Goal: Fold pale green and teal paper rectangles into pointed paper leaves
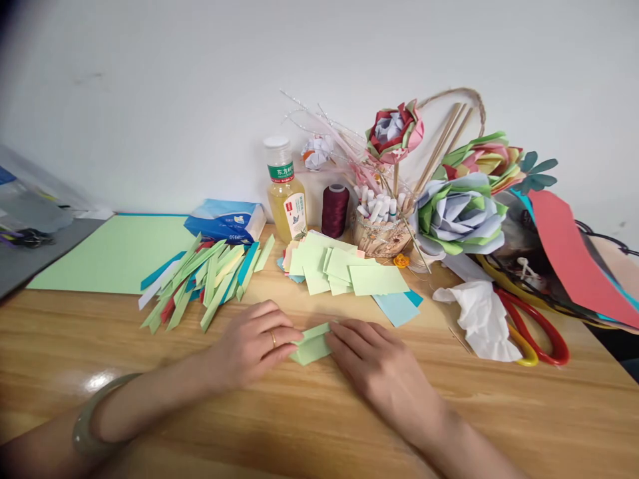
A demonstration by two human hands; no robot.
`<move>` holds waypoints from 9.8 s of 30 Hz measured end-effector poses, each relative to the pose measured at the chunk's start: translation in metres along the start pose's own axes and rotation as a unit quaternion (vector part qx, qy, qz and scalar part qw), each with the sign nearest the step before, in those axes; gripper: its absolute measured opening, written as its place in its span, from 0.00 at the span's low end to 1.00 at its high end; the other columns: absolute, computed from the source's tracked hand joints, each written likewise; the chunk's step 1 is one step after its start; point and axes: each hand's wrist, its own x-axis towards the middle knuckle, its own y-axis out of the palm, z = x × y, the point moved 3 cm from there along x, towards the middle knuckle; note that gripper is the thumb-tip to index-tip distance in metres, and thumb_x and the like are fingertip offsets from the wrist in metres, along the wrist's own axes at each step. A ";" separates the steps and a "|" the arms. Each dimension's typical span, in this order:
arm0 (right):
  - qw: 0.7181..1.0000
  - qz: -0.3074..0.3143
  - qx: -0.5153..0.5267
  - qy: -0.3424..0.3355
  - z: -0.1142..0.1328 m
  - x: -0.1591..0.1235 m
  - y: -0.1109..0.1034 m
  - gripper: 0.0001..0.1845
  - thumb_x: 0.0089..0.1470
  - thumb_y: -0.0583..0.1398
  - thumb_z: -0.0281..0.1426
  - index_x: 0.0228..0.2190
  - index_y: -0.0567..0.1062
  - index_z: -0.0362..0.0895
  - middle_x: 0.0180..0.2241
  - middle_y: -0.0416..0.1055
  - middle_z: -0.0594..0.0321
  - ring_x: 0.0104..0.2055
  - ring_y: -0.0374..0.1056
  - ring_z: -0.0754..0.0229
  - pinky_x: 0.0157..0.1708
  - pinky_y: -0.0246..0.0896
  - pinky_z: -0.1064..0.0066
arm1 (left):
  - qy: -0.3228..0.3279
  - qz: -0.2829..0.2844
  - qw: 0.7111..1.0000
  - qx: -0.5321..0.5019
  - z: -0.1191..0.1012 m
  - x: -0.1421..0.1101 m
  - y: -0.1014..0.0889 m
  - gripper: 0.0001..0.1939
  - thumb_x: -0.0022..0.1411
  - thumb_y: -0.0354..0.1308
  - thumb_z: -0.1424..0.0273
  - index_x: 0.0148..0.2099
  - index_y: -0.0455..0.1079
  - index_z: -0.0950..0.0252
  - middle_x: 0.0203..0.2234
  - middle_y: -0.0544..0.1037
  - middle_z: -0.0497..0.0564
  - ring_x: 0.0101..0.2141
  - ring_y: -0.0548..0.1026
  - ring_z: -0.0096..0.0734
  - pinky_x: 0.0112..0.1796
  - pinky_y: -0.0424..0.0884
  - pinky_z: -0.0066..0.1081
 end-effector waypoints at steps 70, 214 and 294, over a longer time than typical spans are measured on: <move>0.984 -0.041 0.130 0.117 -0.038 0.014 0.015 0.09 0.61 0.51 0.27 0.36 0.71 0.45 0.39 0.72 0.56 0.41 0.68 0.57 0.38 0.68 0.63 | -0.142 -0.065 0.987 -0.038 0.026 0.016 0.007 0.03 0.51 0.67 0.75 0.29 0.75 0.64 0.29 0.78 0.47 0.37 0.71 0.33 0.36 0.70 0.33; 0.993 -0.033 0.037 0.109 -0.013 0.020 0.013 0.14 0.63 0.48 0.28 0.27 0.68 0.44 0.27 0.66 0.61 0.30 0.63 0.60 0.28 0.59 0.70 | -0.082 -0.003 0.997 0.012 0.018 0.015 0.019 0.07 0.60 0.55 0.78 0.30 0.67 0.65 0.28 0.70 0.47 0.34 0.69 0.30 0.34 0.69 0.29; 0.999 0.037 -0.020 -0.003 0.020 0.013 0.016 0.38 0.58 0.52 0.45 0.57 0.58 0.24 0.58 0.56 0.38 0.60 0.55 0.45 0.53 0.61 0.55 | 0.040 0.103 0.989 0.102 0.023 -0.002 0.011 0.14 0.67 0.49 0.75 0.51 0.70 0.66 0.49 0.75 0.50 0.55 0.65 0.39 0.54 0.61 0.42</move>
